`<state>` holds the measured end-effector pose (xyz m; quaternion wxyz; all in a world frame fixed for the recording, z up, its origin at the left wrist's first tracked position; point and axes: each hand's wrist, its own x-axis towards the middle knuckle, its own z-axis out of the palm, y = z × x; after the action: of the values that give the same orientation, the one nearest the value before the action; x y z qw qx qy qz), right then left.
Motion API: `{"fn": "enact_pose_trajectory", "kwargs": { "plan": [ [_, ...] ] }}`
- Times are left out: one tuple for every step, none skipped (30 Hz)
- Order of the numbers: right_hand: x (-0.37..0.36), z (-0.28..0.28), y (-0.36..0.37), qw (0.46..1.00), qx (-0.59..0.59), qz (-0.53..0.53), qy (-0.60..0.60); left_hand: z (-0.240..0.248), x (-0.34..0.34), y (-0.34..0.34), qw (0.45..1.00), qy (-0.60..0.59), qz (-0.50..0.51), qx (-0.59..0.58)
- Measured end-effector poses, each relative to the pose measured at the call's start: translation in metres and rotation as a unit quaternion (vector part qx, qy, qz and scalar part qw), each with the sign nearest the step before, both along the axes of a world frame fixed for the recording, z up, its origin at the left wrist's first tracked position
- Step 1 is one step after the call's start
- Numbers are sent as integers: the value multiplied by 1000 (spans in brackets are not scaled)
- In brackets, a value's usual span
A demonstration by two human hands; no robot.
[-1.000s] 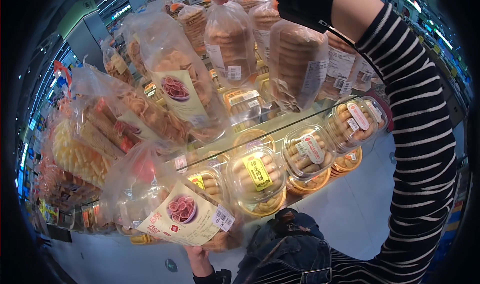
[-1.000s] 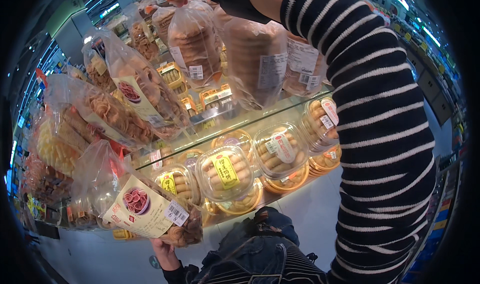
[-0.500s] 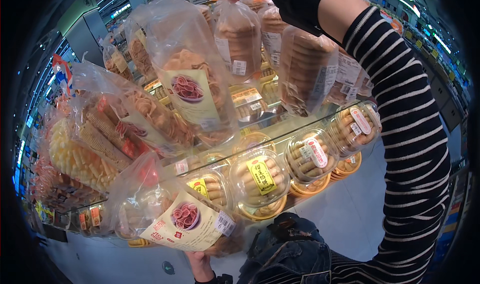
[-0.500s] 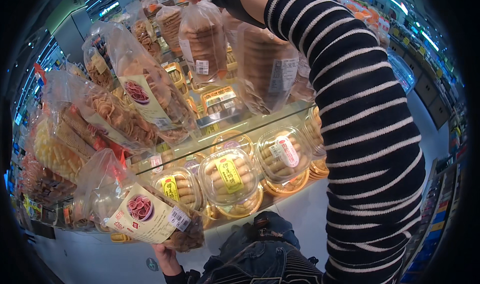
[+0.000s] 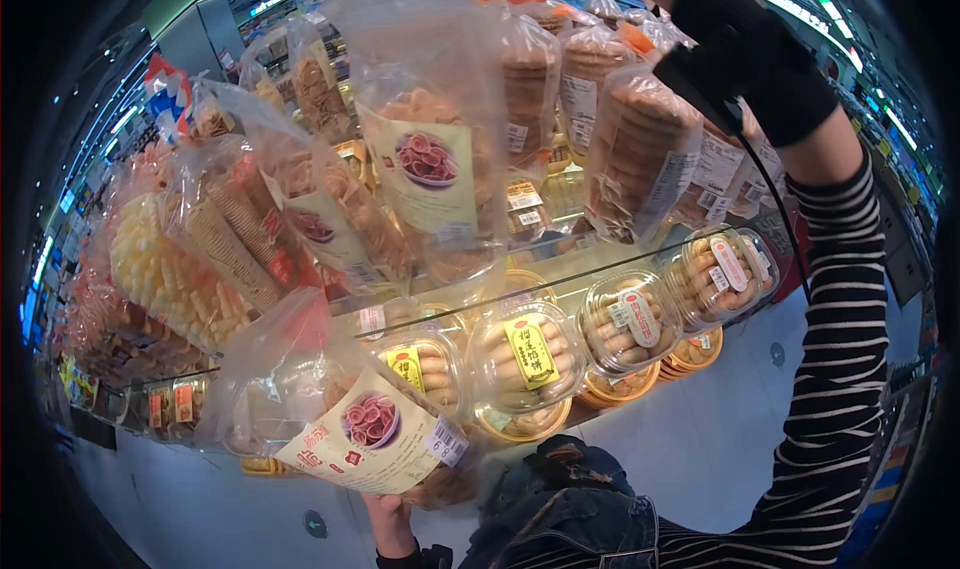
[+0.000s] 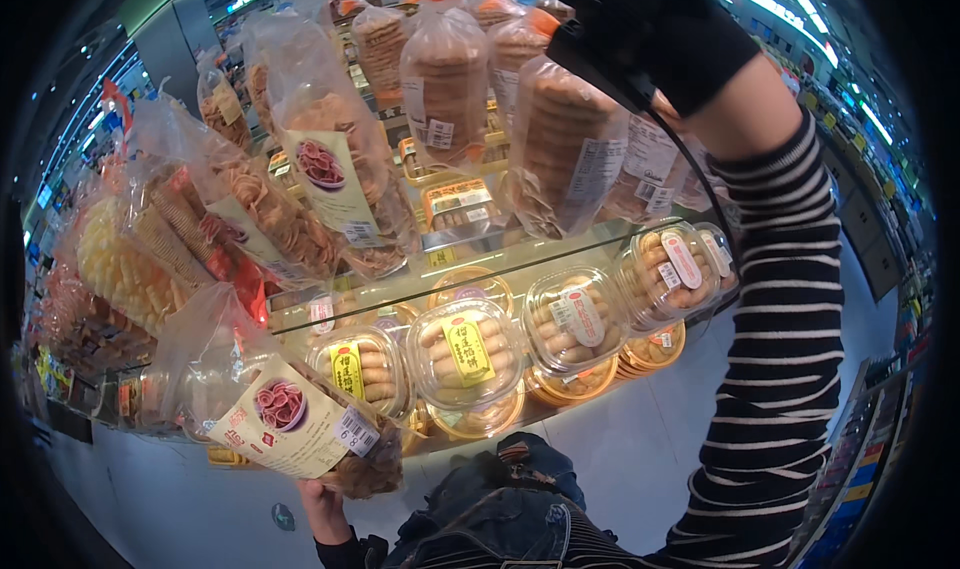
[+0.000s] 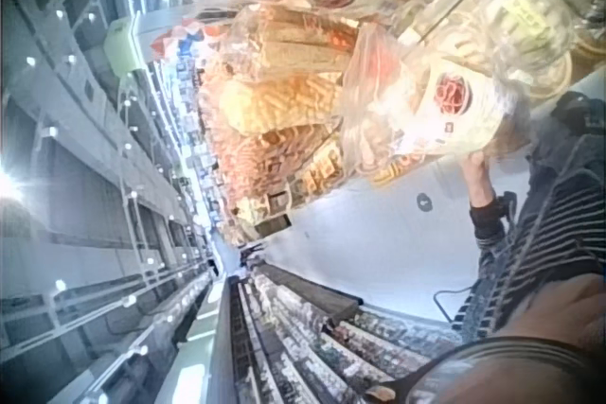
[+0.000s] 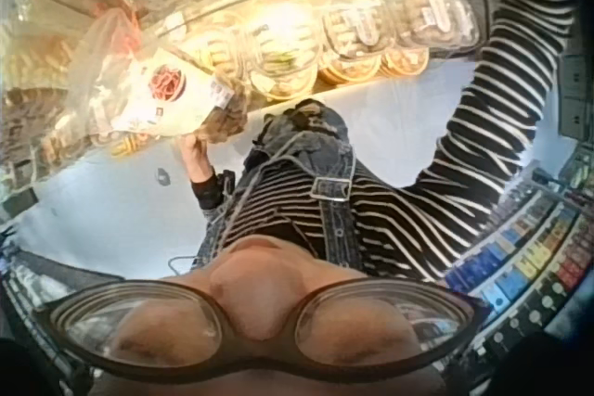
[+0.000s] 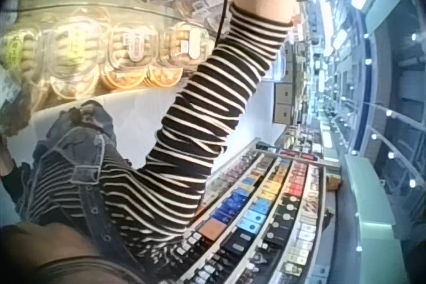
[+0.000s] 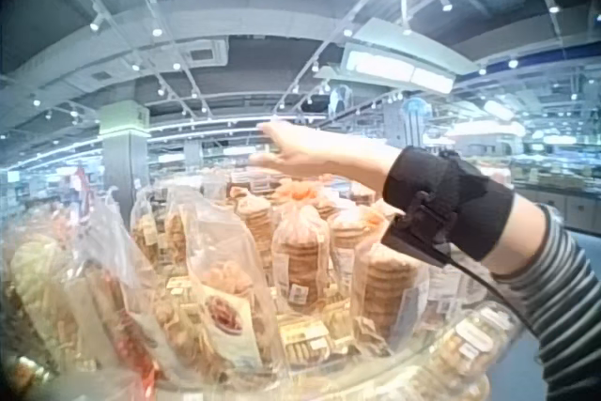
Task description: Pick up various packaged bakery and snack items and put them in a shopping basket.
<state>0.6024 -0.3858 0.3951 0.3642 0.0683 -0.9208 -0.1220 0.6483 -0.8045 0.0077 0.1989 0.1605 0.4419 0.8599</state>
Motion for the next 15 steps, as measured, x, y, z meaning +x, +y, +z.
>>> {"fn": "enact_pose_trajectory", "kwargs": {
  "plan": [
    [12,-3,-4,997,-51,-9,63,-5,-3,-1,1000,11,-3,2],
    [35,2,-27,979,26,-45,196,-5,-2,-3,999,24,-21,22],
    [50,-3,-40,970,92,-33,222,2,-1,4,999,35,-15,38],
    [62,-12,-52,957,154,-18,246,1,-2,3,999,30,-10,40],
    [76,-25,-64,971,122,-60,198,-1,-4,0,999,0,-35,42],
    [75,-42,-70,986,42,-56,149,1,-4,-12,999,-24,-34,28],
    [74,-49,-58,983,69,-25,169,5,-1,-10,999,-32,-17,38],
    [84,-49,-57,987,52,-41,149,3,-1,-9,998,-36,-10,42],
    [88,-50,-59,990,33,-39,134,-1,-3,-11,999,-24,-21,19],
    [94,-51,-64,992,18,-42,117,-5,-5,-13,999,-15,-39,-1],
    [97,-51,-70,993,21,-34,115,-3,-6,-17,998,-25,-46,-31],
    [99,-51,-78,994,5,-47,98,-2,-5,-18,999,-26,-37,-27],
    [100,-51,-88,995,-10,-56,81,-1,-5,-18,999,-10,-31,3],
    [101,-51,-98,996,-5,-43,82,1,-6,-17,999,8,-25,33],
    [99,-54,-110,990,-3,16,142,3,-5,-22,999,10,-3,36]
  ]
}}
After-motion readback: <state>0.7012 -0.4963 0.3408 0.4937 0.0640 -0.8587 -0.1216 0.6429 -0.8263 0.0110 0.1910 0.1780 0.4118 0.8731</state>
